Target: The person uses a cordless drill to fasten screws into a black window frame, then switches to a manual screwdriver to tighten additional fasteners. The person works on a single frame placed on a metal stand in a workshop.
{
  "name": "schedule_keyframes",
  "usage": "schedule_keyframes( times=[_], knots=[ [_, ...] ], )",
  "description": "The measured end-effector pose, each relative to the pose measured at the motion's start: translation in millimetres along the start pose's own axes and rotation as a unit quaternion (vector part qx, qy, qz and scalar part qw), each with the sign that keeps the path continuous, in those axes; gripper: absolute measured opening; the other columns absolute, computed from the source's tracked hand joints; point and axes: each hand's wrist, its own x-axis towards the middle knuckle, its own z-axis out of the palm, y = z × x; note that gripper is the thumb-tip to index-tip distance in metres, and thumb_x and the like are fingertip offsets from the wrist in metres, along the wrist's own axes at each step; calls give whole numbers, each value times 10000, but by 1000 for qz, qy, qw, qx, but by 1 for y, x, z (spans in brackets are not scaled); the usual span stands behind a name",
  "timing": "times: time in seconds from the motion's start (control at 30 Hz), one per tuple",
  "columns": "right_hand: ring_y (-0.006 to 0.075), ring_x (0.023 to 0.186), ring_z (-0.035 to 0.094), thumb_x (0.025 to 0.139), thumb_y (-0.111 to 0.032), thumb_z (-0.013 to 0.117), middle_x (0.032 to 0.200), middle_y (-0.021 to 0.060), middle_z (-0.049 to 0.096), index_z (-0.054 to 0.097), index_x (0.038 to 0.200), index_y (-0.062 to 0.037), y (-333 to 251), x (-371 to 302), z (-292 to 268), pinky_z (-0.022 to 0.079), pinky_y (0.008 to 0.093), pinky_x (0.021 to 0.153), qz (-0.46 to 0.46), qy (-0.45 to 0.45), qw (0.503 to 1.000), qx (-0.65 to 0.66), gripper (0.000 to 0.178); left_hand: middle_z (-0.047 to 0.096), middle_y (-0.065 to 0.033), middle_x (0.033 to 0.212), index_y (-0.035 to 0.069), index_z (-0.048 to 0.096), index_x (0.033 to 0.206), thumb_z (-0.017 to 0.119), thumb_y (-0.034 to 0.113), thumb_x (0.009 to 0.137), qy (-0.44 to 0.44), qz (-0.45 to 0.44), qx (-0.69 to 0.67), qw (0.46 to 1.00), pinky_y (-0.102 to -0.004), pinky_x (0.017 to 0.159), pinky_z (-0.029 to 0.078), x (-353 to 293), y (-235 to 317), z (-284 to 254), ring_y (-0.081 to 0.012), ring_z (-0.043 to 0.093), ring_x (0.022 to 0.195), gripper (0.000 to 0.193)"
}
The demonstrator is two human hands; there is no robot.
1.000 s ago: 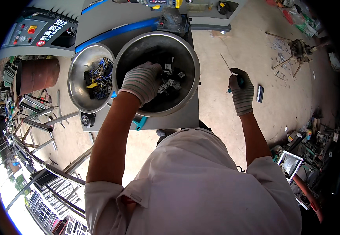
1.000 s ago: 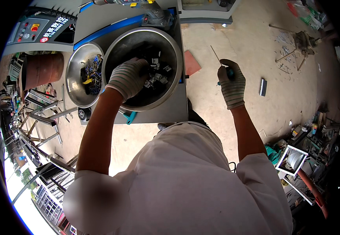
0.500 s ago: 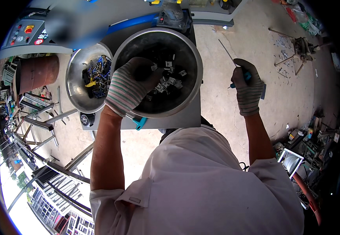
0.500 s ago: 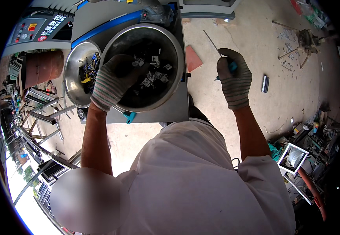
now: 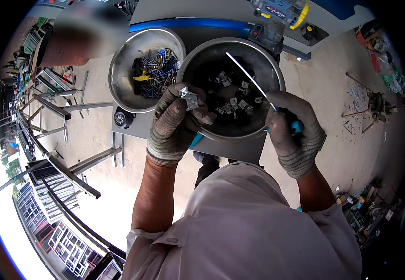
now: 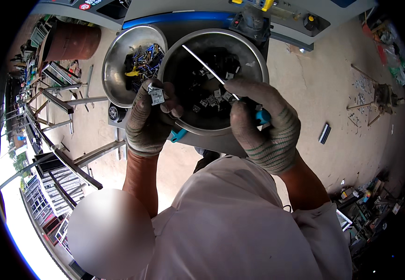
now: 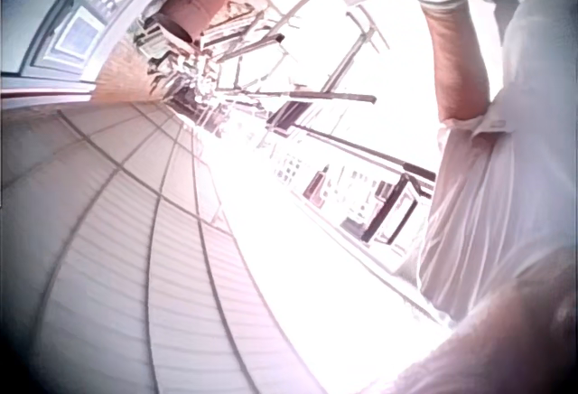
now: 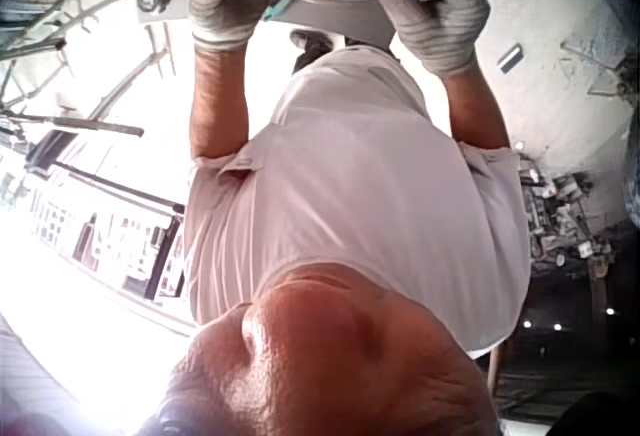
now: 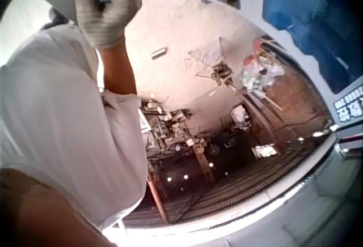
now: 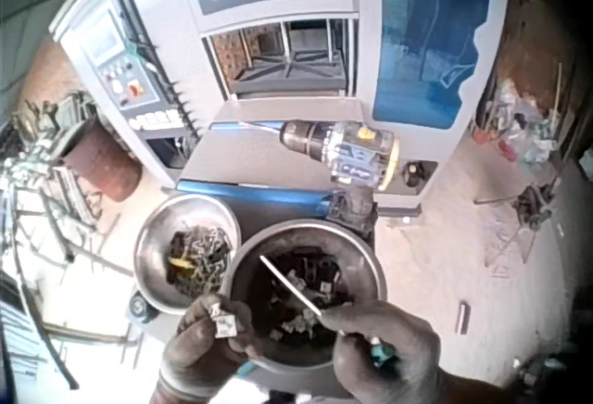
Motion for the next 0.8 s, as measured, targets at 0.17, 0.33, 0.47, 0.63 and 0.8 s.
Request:
schedule_keyframes(
  times=[0.17,0.33,0.47,0.63,0.8],
  knots=[
    [270,807,668,866,-42,700,940,126,667,690,1195,-88,-11,18,60,541,370,713,-118,-96,984,-90,332,667,-146,1139,57,597,1260,672,203,978,-6,40,-83,996,-433,901,579,-36,-1,-12,-246,709,941,326],
    [261,766,647,844,-86,733,864,91,647,715,1112,-100,-22,-1,110,526,372,672,-201,-138,956,-164,269,689,-101,1119,42,584,1267,670,171,983,35,82,-46,995,-404,931,568,-87,3,-17,-212,704,966,324],
    [259,751,630,829,-107,753,879,76,646,703,1098,-109,-32,-32,150,504,390,676,-226,-201,933,-196,273,687,-67,1120,43,595,1255,681,191,986,106,113,-3,988,-364,922,560,-148,9,-19,-170,681,975,319],
    [292,837,660,849,-144,766,946,94,670,682,1107,-100,-47,-96,208,532,421,747,-217,-323,906,-165,275,672,-49,1088,48,604,1190,683,257,989,176,137,-9,975,-324,912,541,-255,3,-44,-171,650,996,301],
    [295,930,664,889,-165,752,1003,118,680,654,1109,-71,-80,-180,264,530,402,831,-112,-460,873,-116,259,660,-38,1047,65,617,1145,676,308,994,265,196,-38,943,-334,844,565,-374,-22,-50,-153,648,954,292]
  ],
)
